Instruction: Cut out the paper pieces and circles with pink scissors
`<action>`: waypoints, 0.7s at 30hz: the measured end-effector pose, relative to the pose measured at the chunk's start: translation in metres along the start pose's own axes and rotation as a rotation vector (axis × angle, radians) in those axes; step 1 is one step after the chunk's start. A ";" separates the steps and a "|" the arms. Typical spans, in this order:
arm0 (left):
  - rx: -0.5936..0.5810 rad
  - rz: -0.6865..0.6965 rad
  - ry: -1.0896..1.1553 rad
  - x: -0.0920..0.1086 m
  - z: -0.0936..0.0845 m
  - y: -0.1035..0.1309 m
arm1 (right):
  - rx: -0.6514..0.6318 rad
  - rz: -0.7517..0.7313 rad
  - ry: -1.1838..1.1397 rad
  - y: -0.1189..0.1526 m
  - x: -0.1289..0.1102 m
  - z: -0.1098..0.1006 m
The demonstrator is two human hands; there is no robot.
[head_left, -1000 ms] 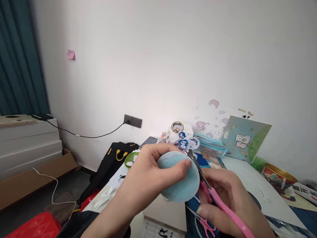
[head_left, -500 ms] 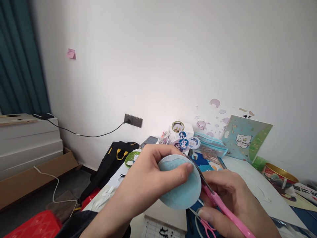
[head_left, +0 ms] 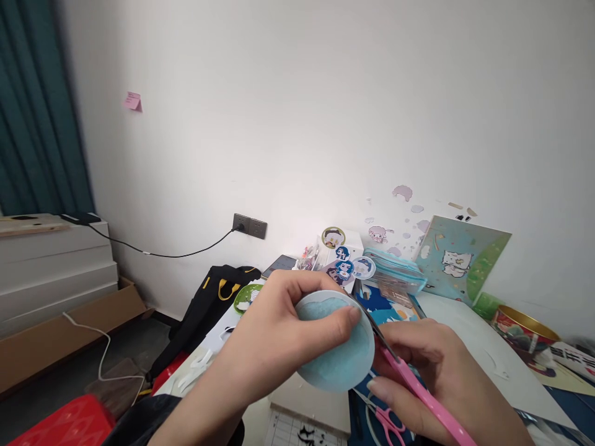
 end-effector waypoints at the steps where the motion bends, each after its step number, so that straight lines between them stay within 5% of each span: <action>1: 0.004 0.005 0.000 0.000 0.000 0.000 | 0.004 0.012 -0.002 0.000 0.000 0.000; 12: -0.004 -0.003 -0.032 -0.002 -0.002 -0.001 | 0.024 0.035 0.083 -0.001 0.002 0.001; 16: -0.009 -0.020 -0.045 -0.001 -0.003 -0.002 | -0.059 0.008 0.115 -0.003 0.001 0.000; 21: -0.004 0.003 -0.104 0.001 -0.002 -0.003 | -0.035 0.084 -0.213 -0.005 0.005 0.001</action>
Point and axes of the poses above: each hand's wrist, its own y-axis away from the middle knuckle, its own z-axis out of the palm, x = y × z, the point moved 3 cm from there along -y, towards the middle knuckle, and after that the axes turned 15 degrees about y, right-handed, at the moved point
